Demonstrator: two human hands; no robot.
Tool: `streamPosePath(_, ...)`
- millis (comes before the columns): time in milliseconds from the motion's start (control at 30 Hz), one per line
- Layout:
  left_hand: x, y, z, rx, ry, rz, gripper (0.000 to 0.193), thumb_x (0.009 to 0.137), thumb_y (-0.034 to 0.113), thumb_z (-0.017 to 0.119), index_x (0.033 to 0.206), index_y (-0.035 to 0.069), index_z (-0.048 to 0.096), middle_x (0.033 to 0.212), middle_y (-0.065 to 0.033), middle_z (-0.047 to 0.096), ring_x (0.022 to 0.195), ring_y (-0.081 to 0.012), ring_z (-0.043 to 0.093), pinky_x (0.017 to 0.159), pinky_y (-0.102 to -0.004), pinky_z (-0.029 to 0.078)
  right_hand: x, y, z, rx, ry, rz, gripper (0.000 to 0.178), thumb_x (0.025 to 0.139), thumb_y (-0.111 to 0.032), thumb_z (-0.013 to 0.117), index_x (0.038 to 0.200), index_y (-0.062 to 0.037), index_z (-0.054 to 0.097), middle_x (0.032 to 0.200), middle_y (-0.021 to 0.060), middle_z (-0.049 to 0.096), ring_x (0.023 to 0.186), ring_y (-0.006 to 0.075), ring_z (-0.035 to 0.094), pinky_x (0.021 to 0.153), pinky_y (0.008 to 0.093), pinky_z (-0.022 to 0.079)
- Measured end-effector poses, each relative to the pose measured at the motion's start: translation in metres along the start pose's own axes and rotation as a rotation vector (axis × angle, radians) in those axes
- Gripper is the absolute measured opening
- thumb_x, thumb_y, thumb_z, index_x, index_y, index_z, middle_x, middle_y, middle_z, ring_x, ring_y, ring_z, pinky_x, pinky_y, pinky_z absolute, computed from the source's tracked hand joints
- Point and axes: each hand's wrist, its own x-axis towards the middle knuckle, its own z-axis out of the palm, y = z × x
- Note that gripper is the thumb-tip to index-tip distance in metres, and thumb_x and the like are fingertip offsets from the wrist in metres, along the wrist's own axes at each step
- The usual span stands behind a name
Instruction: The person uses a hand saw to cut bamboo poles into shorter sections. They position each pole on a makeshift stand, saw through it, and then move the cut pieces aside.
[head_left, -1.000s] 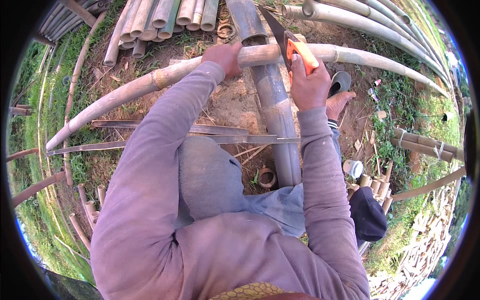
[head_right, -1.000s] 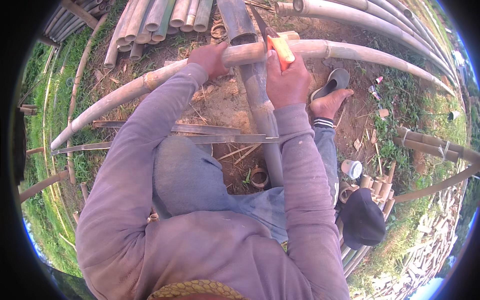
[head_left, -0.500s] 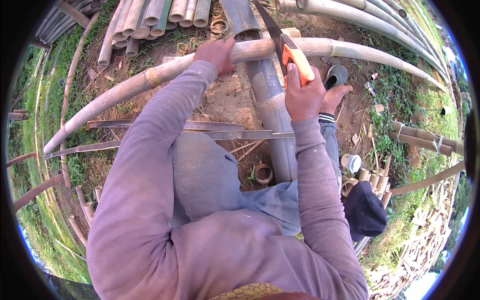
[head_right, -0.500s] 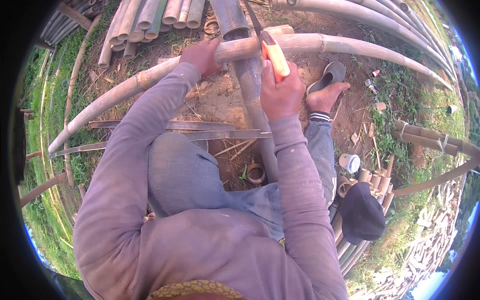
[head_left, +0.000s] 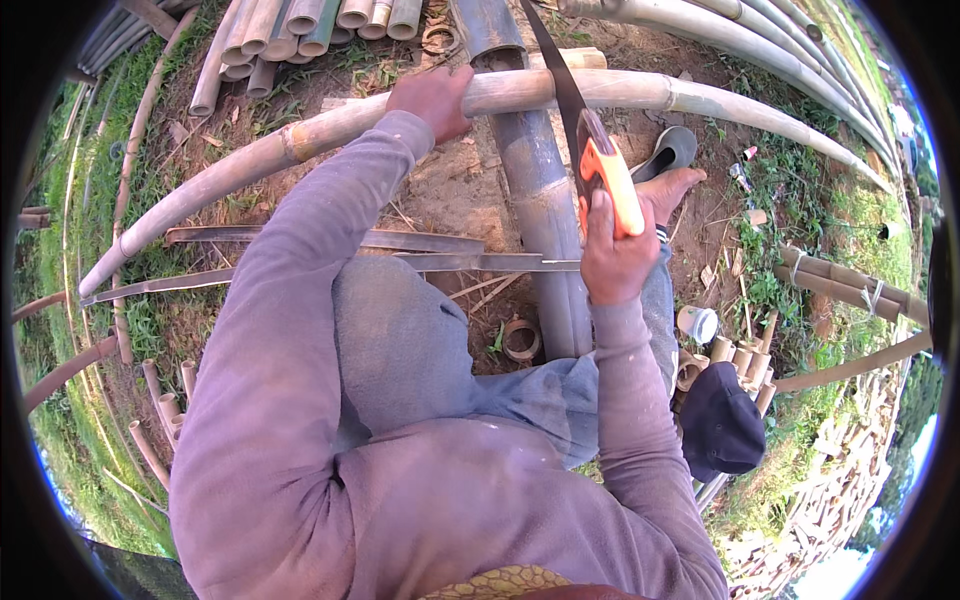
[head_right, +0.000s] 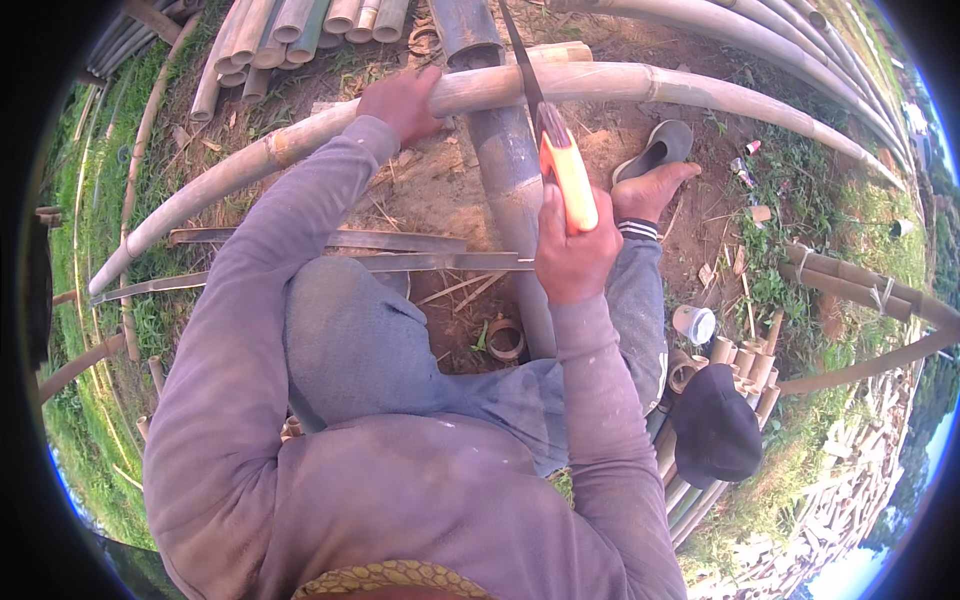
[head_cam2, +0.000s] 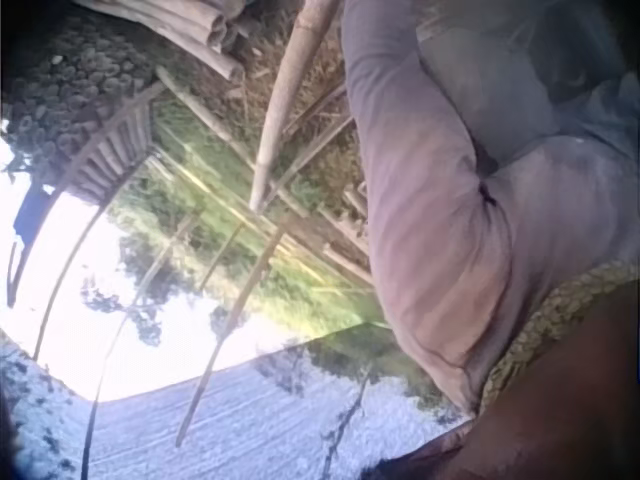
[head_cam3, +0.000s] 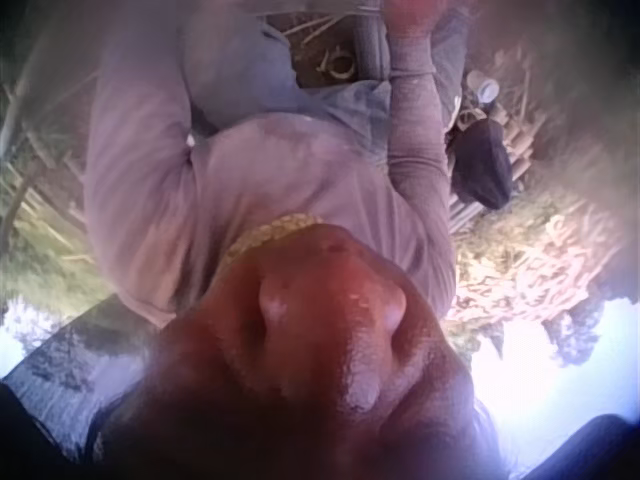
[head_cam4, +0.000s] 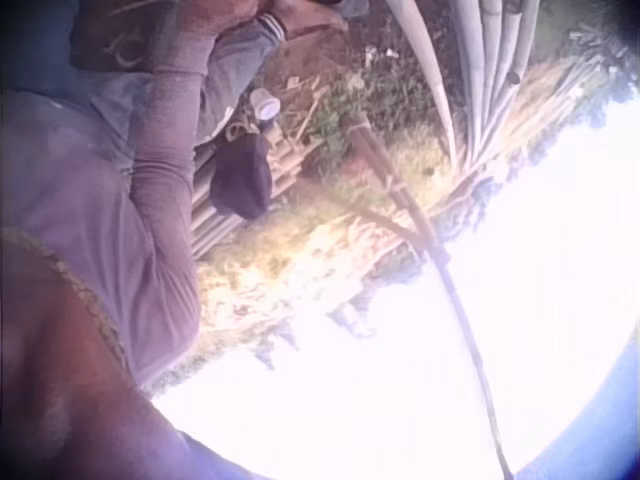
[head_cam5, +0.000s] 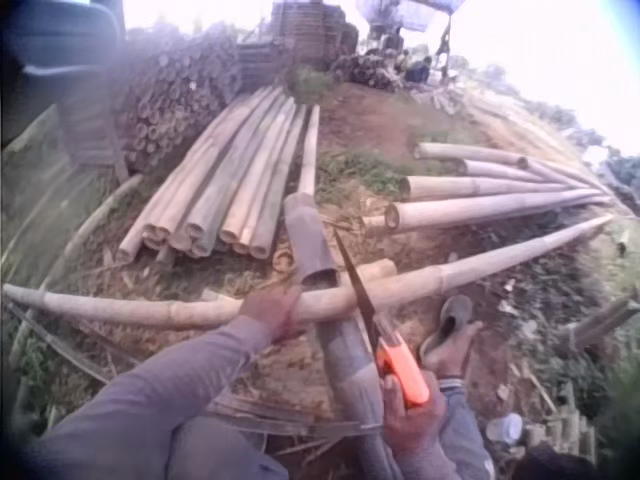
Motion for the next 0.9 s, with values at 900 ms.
streamPosePath(900,0.004,-0.001,-0.013,-0.061,-0.136,0.066,0.073,0.08,0.04,0.083,0.142,0.016,0.055,0.12,-0.0154,0.073,0.11,-0.0369,0.073,0.095,-0.0499,0.059,-0.004,0.047,0.031,0.233,-0.024,0.141,0.022,0.099,-0.016,0.078,0.107,-0.0002,0.066,0.079,0.0036,0.065,0.069,0.0079,0.061,0.063,0.0292,0.052)
